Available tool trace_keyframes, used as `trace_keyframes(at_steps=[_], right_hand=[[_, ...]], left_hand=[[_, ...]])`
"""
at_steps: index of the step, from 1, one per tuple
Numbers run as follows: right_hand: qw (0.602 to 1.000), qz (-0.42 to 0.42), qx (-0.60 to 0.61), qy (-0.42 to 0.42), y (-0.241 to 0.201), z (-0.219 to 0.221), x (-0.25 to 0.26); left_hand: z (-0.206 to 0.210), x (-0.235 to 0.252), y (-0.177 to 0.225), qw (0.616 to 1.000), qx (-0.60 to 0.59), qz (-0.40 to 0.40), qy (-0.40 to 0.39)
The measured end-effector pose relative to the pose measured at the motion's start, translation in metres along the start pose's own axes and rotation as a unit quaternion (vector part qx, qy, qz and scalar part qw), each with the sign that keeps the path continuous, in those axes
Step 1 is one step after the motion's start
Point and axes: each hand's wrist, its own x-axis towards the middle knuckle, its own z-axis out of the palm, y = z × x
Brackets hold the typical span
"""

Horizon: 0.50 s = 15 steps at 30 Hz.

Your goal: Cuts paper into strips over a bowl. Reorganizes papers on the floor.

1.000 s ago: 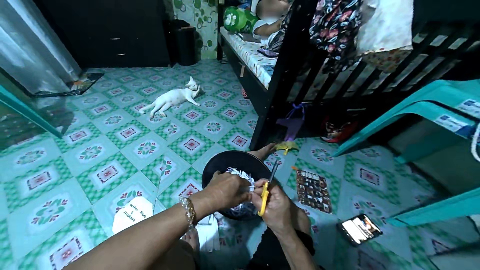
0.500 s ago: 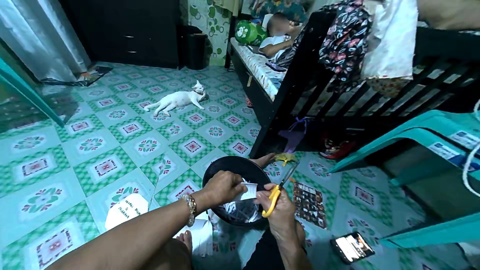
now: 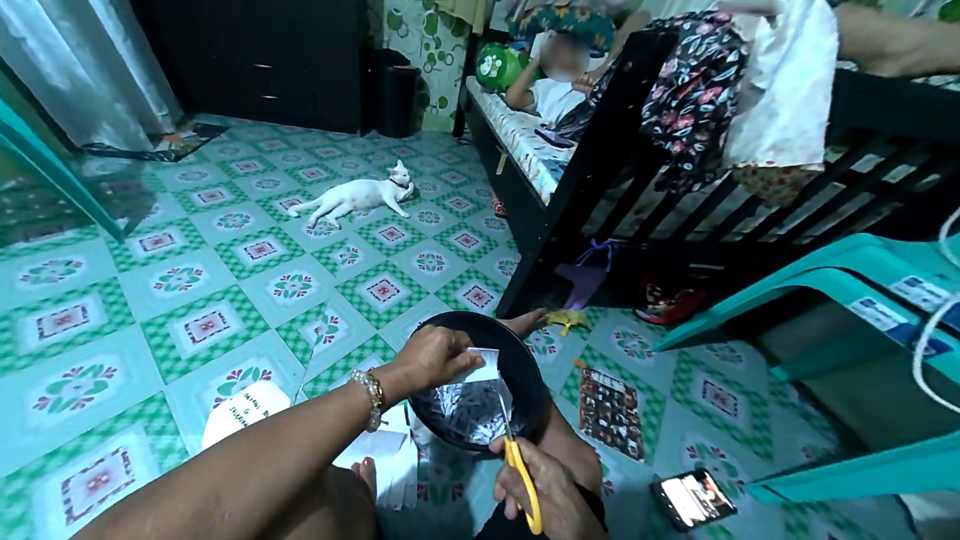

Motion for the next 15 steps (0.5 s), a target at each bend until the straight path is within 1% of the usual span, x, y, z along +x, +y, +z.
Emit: trace_keyframes(at_steps=[6, 15], right_hand=[[1.0, -0.004, 0.011, 0.027, 0.0006, 0.0048, 0.004], [0.998, -0.022, 0.022, 0.052, 0.0048, 0.0077, 0.0049]], left_hand=[[0.0002, -0.0004, 0.0003, 1.0, -0.014, 0.019, -0.018], [-0.0012, 0.0023, 0.0009, 0.998, -0.043, -0.002, -0.04]])
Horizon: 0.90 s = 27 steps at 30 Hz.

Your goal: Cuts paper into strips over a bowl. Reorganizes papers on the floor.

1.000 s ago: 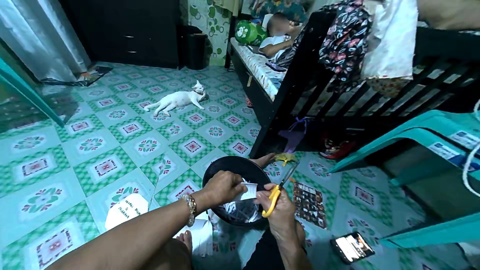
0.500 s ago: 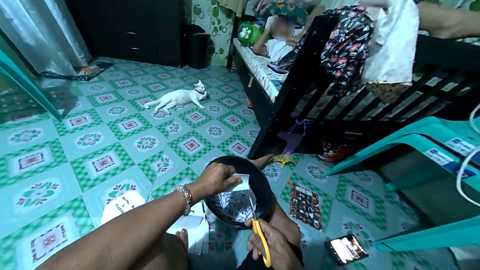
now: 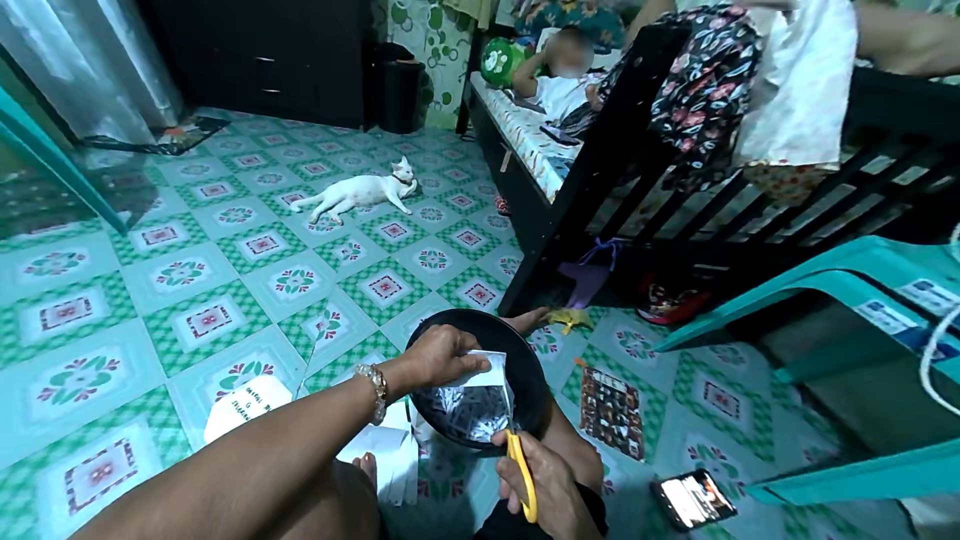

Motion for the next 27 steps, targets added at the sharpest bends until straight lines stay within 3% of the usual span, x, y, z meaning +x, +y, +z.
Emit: trace_keyframes(at_steps=[16, 27], right_hand=[[0.997, -0.045, -0.01, 0.058, 0.017, 0.006, -0.001], [0.998, -0.013, -0.012, 0.059, 0.014, 0.008, 0.001]], left_hand=[[0.004, 0.003, -0.005, 0.999, -0.048, -0.001, -0.015], [0.007, 0.007, -0.005, 0.997, -0.058, -0.001, -0.054]])
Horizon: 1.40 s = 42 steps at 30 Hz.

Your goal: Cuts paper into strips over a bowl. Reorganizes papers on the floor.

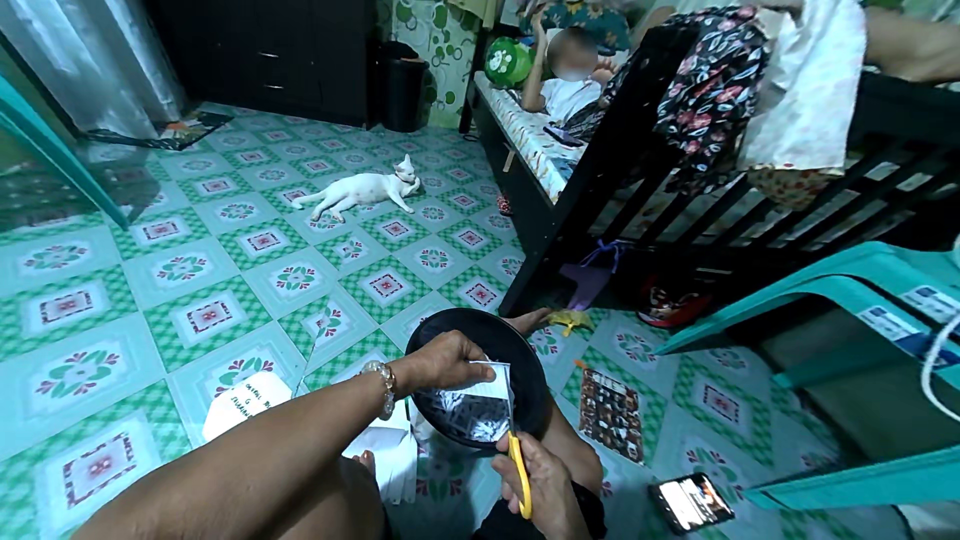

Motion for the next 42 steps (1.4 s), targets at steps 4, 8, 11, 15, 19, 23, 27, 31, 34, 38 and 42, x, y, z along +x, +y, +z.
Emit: trace_keyframes(at_steps=[4, 8, 11, 15, 19, 23, 27, 31, 34, 38, 42], right_hand=[[1.0, 0.003, 0.008, -0.003, 0.001, 0.002, 0.001], [1.0, 0.015, -0.002, -0.004, -0.003, 0.003, 0.004], [1.0, 0.009, -0.001, 0.003, -0.001, 0.003, 0.004], [1.0, 0.015, 0.004, -0.004, 0.0, 0.003, 0.004], [0.998, 0.039, -0.03, -0.031, 0.0, 0.001, 0.007], [0.997, 0.049, -0.052, -0.026, -0.004, 0.0, 0.009], [0.997, 0.038, -0.057, -0.021, -0.001, -0.001, 0.009], [0.999, 0.022, -0.041, 0.003, 0.001, -0.001, 0.009], [0.999, 0.02, -0.029, 0.003, 0.003, -0.002, 0.012], [0.997, 0.057, 0.027, -0.037, 0.003, -0.004, 0.014], [0.99, 0.075, 0.043, -0.111, 0.008, -0.016, 0.009]], left_hand=[[0.001, 0.002, 0.001, 0.999, -0.015, -0.028, -0.007], [0.004, 0.004, 0.0, 0.998, -0.04, -0.049, -0.003], [0.005, 0.005, -0.001, 0.996, -0.048, -0.068, -0.002], [0.005, 0.006, 0.001, 0.994, -0.057, -0.097, -0.009], [0.007, 0.009, 0.0, 0.99, -0.072, -0.115, -0.026], [0.011, 0.012, 0.004, 0.987, -0.075, -0.127, -0.058], [0.012, 0.015, 0.007, 0.985, -0.078, -0.137, -0.067], [0.013, 0.016, 0.004, 0.982, -0.103, -0.148, -0.065], [0.014, 0.017, 0.001, 0.98, -0.105, -0.156, -0.066], [0.01, 0.018, -0.004, 0.986, -0.063, -0.145, -0.057], [0.002, 0.018, -0.01, 0.993, -0.029, -0.11, -0.026]])
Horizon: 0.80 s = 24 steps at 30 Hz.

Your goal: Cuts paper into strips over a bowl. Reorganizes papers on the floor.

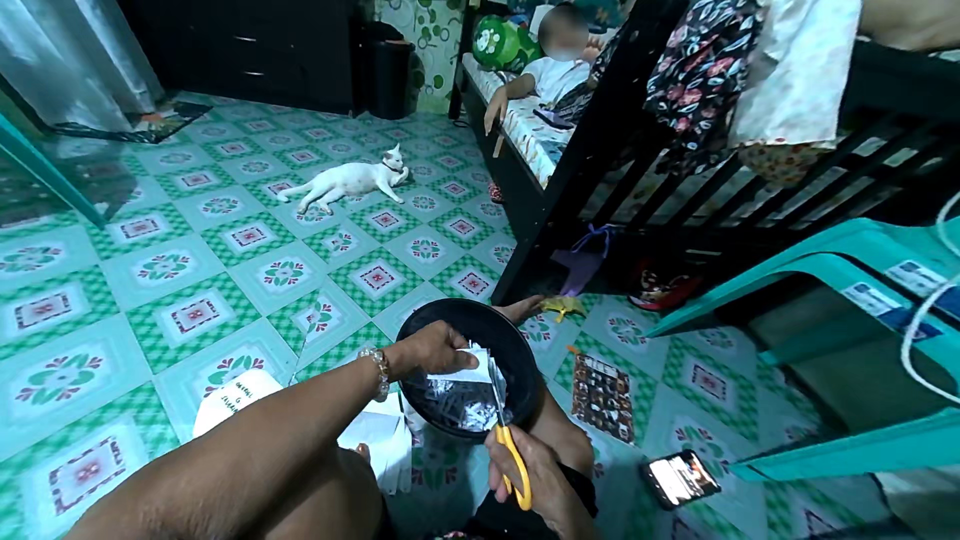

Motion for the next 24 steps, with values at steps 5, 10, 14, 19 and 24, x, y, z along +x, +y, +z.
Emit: trace_keyframes(at_steps=[5, 10, 14, 19, 24], right_hand=[[0.999, -0.045, 0.007, -0.021, 0.005, -0.006, -0.008], [0.999, -0.044, -0.002, -0.013, 0.002, -0.003, -0.007], [0.999, -0.048, 0.014, 0.005, -0.001, -0.001, -0.004], [0.999, -0.043, 0.01, 0.016, -0.004, 0.001, -0.002], [0.997, -0.064, 0.014, 0.032, 0.0, 0.004, -0.001]], left_hand=[[-0.003, 0.0, -0.004, 0.998, 0.003, 0.041, 0.039], [-0.003, 0.001, -0.004, 0.996, -0.004, 0.069, 0.063], [-0.001, 0.0, -0.001, 0.997, 0.004, 0.07, 0.043], [0.0, -0.002, 0.005, 0.997, 0.01, 0.068, 0.033], [-0.001, -0.002, 0.003, 0.997, 0.015, 0.074, 0.035]])
